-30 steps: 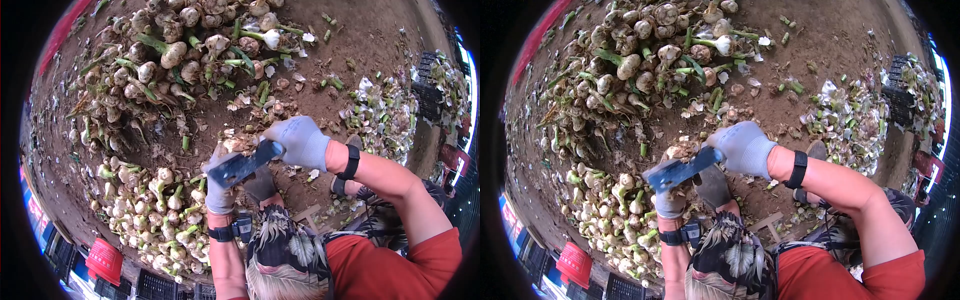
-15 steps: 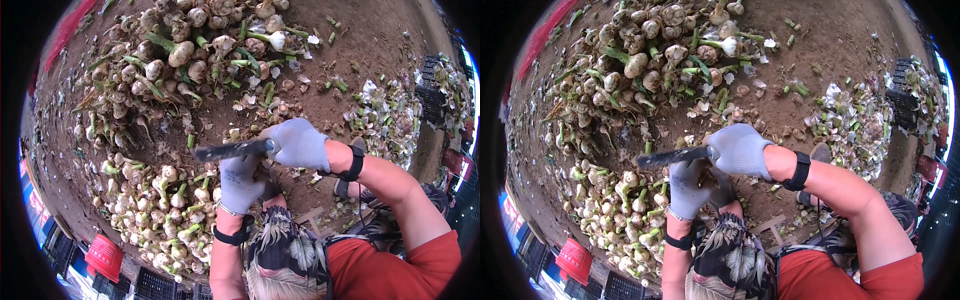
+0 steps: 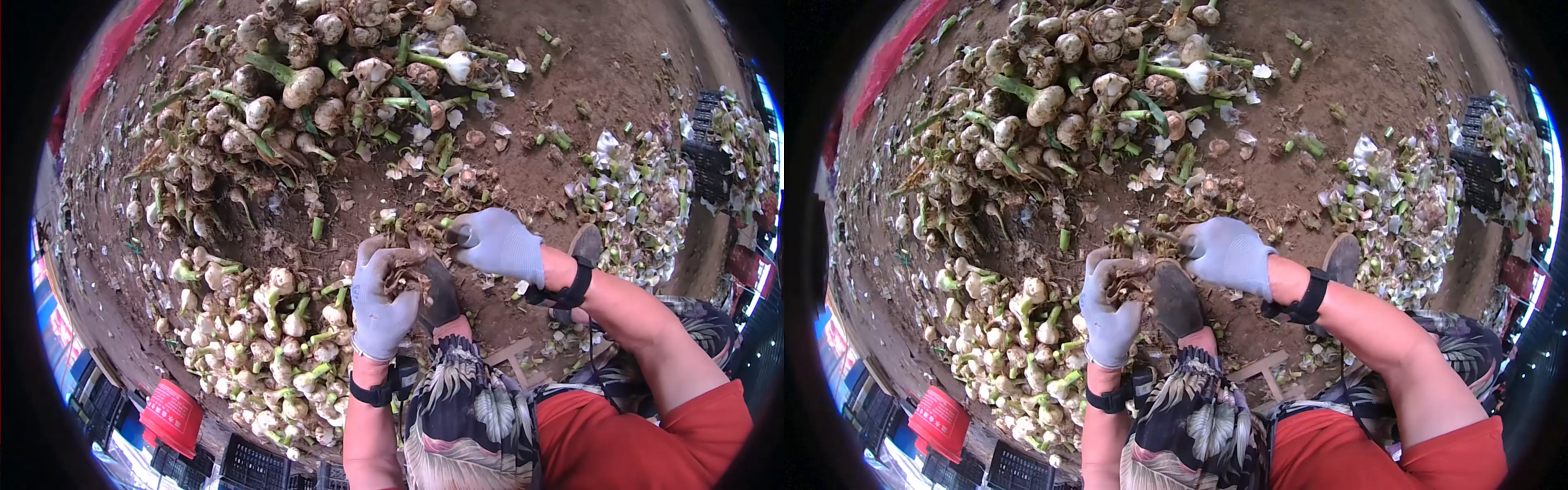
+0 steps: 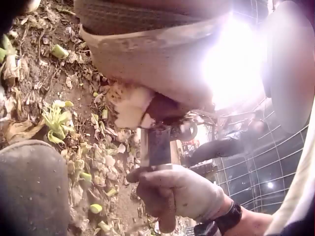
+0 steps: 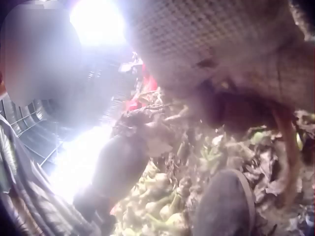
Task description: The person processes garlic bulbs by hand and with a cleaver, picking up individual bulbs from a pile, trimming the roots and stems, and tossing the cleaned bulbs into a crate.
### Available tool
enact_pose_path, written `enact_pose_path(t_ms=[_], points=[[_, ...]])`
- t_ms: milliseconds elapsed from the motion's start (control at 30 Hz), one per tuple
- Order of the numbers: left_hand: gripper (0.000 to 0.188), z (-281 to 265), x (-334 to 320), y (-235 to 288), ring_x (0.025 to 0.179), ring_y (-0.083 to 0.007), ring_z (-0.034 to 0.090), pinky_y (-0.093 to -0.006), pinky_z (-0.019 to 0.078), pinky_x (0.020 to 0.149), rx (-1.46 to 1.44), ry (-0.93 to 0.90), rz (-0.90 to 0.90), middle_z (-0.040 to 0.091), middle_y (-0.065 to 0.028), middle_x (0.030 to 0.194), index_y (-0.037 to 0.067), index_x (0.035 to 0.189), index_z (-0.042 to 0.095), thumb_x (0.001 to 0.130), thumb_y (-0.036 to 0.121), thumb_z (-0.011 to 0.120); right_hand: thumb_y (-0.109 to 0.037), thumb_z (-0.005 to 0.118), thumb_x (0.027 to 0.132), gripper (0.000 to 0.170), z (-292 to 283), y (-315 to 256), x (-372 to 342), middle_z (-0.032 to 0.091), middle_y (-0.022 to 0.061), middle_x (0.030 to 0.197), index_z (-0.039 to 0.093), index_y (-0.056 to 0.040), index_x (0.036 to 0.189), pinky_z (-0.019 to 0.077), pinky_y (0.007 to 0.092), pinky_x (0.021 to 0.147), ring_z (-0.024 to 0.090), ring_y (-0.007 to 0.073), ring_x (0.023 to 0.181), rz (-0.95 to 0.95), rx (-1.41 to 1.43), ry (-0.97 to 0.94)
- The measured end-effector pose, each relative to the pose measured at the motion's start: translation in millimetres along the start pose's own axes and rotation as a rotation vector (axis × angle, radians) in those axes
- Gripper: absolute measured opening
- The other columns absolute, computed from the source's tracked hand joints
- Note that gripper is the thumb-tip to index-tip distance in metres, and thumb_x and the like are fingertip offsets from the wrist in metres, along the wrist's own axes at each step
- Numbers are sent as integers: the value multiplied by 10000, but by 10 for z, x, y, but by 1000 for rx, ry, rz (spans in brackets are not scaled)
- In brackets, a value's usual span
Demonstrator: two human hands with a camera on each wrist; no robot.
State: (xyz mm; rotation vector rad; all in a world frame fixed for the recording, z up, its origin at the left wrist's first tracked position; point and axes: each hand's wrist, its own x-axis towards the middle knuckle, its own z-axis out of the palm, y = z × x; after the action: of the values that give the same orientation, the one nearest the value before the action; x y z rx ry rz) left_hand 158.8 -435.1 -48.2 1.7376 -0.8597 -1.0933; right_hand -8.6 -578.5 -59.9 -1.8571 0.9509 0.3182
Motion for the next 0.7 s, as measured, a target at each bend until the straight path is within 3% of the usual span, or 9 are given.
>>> enact_pose_path(t_ms=[67, 167, 233, 300, 367, 400, 500, 567, 700], points=[[365, -75, -41, 165, 830, -233, 663, -322, 538, 811, -153, 15, -115, 541, -142, 1120, 30, 1055, 675, 704, -64, 641, -214, 637, 740, 248, 35, 78, 116, 683, 239, 809, 709, -12, 864, 549, 463, 699, 682, 415, 774, 60, -145, -127], [352, -573, -270, 159, 865, -274, 696, -347, 556, 814, 268, -154, -38, 660, -140, 1090, 82, 1142, 678, 795, 25, 690, -192, 605, 744, 257, -77, 445, 70, 691, 240, 823, 718, -21, 897, 550, 478, 722, 692, 411, 816, 263, -370, -216], [335, -963, -446, 150, 916, -314, 698, -380, 553, 829, 703, -526, -505, 698, -141, 1053, 117, 1164, 678, 830, 135, 695, -230, 633, 760, 261, -91, 760, -45, 689, 237, 822, 715, -23, 897, 544, 469, 721, 690, 410, 807, 307, -328, -140], [309, -1029, -307, 67, 909, -321, 703, -386, 556, 814, 805, -341, -318, 699, -143, 1048, 132, 1170, 668, 870, 208, 666, -272, 662, 762, 284, -124, 716, -45, 689, 235, 829, 714, -27, 896, 541, 464, 722, 688, 410, 808, 305, -252, -89], [260, -828, 217, 139, 810, -317, 709, -374, 581, 739, 569, -57, -125, 700, -115, 981, 116, 1145, 638, 899, 198, 653, -314, 692, 764, 313, -139, 693, -8, 689, 233, 835, 712, -30, 896, 537, 460, 722, 686, 410, 810, 304, -191, -44], [280, -685, 566, 141, 830, -318, 707, -370, 579, 718, 430, 84, 11, 690, -115, 1018, 112, 1159, 628, 891, 186, 666, -348, 716, 754, 349, -108, 665, 54, 688, 230, 833, 708, -30, 897, 535, 462, 721, 682, 412, 808, 253, -126, 19], [466, -431, 1572, -17, 1008, -368, 661, -448, 558, 814, 702, 219, 255, 595, -193, 1188, 128, 1304, 534, 854, 119, 652, -375, 748, 746, 381, -109, 568, 163, 680, 229, 818, 696, -29, 896, 526, 458, 705, 670, 414, 792, 180, 8, 124], [543, -290, 2030, -325, 1060, -418, 626, -495, 529, 859, 922, 170, 23, 574, -218, 1184, 126, 1348, 493, 828, 95, 648, -353, 741, 765, 366, -214, 503, 213, 683, 224, 813, 696, -18, 907, 528, 437, 698, 663, 411, 766, 162, 89, 132], [454, -173, 1890, -334, 999, -410, 644, -464, 538, 815, 746, 126, 79, 596, -205, 1150, 52, 1225, 559, 792, 73, 693, -292, 728, 811, 307, -435, 258, 190, 681, 154, 721, 725, -23, 960, 520, 352, 648, 675, 238, 657, 170, 346, 267]])
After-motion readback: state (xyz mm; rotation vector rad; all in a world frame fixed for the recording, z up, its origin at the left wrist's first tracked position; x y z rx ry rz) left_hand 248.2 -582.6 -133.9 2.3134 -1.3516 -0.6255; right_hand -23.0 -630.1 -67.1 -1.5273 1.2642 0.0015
